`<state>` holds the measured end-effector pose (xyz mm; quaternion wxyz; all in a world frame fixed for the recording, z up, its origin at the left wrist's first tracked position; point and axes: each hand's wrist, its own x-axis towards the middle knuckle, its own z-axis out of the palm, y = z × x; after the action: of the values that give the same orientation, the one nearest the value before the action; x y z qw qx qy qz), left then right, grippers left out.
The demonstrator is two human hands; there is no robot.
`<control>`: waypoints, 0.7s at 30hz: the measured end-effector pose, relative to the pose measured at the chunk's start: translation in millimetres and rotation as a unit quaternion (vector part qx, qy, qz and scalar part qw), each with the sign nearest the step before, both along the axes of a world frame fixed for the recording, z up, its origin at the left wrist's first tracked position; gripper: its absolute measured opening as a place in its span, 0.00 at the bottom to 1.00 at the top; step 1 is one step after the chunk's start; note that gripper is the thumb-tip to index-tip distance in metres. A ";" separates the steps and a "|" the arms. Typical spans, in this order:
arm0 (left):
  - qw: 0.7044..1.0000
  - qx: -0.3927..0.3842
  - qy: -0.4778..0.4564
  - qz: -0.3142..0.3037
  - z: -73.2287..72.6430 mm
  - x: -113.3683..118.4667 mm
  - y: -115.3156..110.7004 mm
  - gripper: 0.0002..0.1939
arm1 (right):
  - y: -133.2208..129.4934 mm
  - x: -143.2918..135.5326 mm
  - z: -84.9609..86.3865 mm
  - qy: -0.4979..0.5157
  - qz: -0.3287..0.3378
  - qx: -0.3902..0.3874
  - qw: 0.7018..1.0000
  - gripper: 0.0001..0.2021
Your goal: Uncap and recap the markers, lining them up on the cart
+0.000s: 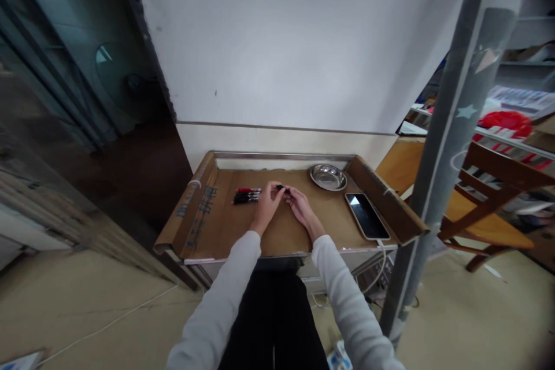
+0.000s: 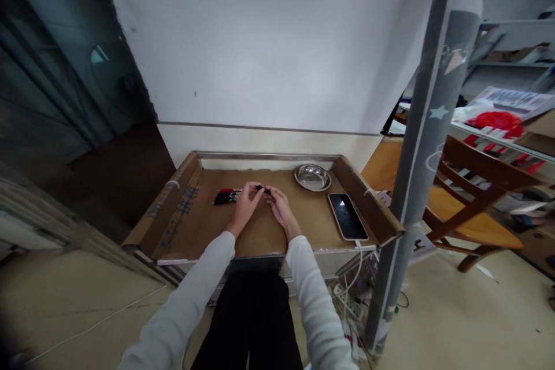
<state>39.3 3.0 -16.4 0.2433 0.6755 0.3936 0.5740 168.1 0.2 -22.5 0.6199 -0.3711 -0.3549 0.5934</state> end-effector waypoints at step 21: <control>0.990 -0.043 -0.124 0.041 -5.3 -8.7 13.6 0.11 | 0.9 3.3 -6.1 0.007 -0.031 0.047 0.998 0.14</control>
<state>30.6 16.6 -21.7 0.2958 0.5709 0.4123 0.6455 171.3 1.1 -28.6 0.6573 -0.3487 -0.3662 0.5589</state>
